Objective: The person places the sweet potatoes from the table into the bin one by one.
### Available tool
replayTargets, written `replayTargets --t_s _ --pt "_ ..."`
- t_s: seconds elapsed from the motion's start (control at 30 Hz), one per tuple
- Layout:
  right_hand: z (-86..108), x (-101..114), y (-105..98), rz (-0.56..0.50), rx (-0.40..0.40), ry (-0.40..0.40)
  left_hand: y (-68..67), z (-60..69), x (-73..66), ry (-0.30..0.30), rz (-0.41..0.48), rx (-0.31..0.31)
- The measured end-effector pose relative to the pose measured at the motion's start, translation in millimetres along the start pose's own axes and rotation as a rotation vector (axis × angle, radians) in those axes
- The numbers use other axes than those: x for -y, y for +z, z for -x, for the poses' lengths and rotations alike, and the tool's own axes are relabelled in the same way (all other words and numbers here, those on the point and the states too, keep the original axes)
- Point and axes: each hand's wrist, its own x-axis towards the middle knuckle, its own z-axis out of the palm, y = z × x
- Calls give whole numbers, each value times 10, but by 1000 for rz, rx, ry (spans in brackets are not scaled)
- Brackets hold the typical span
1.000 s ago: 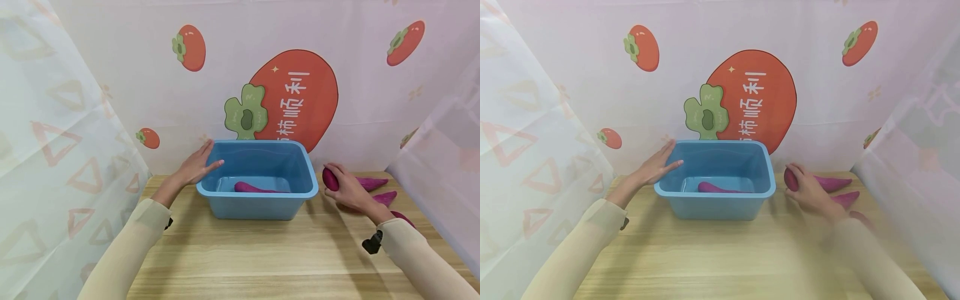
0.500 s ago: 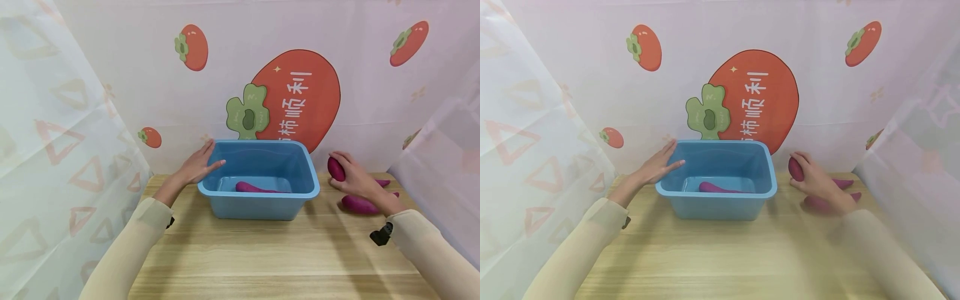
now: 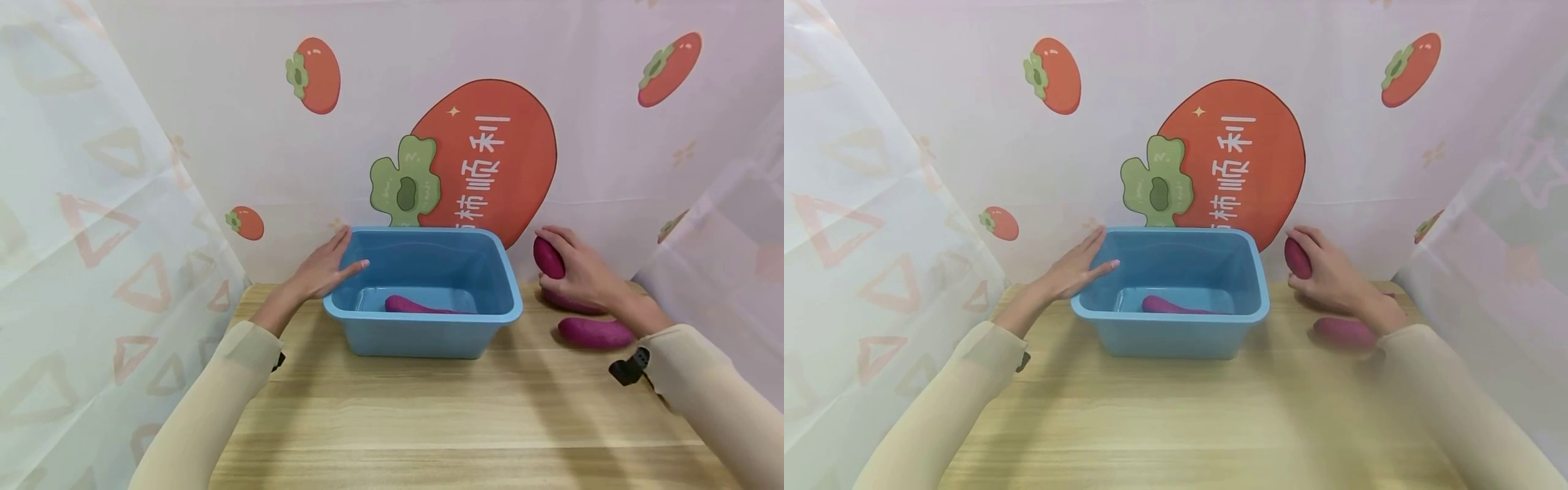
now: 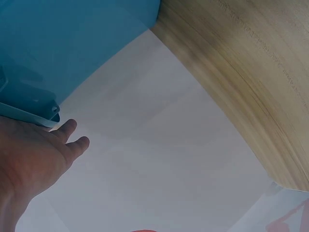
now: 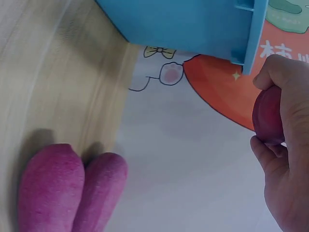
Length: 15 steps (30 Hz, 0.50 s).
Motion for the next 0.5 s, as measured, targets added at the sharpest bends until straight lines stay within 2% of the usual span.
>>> replayTargets --t_s 0.37,0.5 --pt "-129 89 -87 5 -1 -61 -1 3 -1 -1 -12 9" --pt "-172 133 -116 7 17 -60 -8 4 -6 -1 -5 9"
